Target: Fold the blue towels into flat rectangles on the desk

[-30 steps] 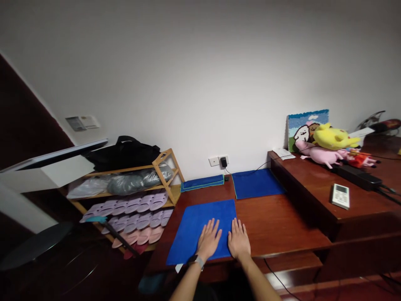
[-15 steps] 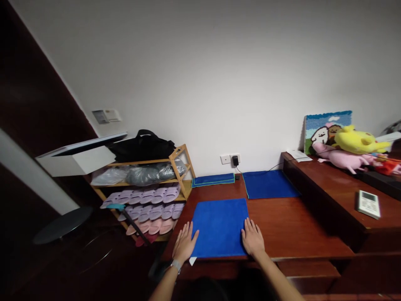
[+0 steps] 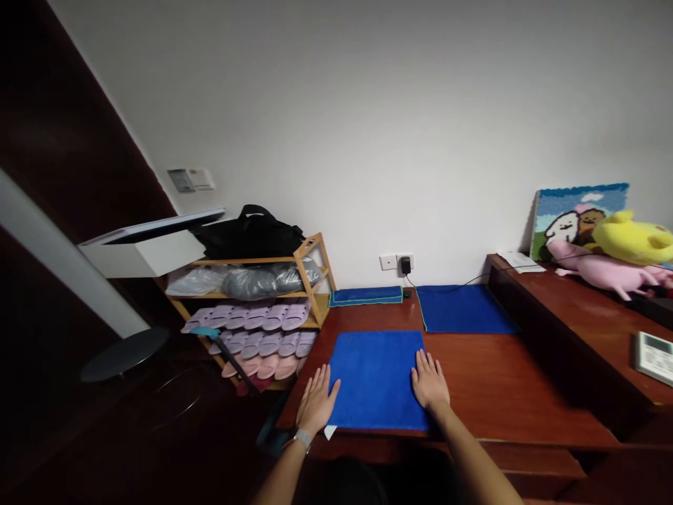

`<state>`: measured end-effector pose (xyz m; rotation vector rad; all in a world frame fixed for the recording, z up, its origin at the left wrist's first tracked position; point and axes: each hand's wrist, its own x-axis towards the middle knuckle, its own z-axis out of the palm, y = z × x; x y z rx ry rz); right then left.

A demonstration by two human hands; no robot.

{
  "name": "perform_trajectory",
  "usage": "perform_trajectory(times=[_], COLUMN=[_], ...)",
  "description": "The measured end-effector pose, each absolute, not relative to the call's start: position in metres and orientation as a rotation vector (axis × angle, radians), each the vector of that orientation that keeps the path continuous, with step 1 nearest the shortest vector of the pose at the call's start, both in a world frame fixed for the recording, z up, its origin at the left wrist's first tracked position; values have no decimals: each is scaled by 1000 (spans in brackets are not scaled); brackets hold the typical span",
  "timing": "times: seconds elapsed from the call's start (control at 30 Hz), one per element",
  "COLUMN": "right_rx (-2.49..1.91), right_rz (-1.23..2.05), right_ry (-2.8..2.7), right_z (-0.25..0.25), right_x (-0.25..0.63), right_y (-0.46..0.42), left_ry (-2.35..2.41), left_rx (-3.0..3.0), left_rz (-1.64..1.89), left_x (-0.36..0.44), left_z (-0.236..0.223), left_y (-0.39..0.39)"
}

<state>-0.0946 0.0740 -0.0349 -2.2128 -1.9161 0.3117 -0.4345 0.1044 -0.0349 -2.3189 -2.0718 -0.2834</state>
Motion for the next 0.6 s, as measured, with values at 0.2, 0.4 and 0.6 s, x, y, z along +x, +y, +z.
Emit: perform_trajectory(times=[0.2, 0.4, 0.6], right_rx=[-2230, -2212, -2216], right_rz=[345, 338, 347], right_ry=[-1930, -1920, -1916], right_z=[-31, -30, -29], right_x=[-96, -98, -97], right_y=[72, 73, 75], left_ry=[-2157, -2147, -1695], left_rx=[-2365, -2274, -2634], left_rz=[-135, -341, -465], left_x=[-437, -428, -303], left_z=[-24, -16, -14], left_y=[104, 130, 136])
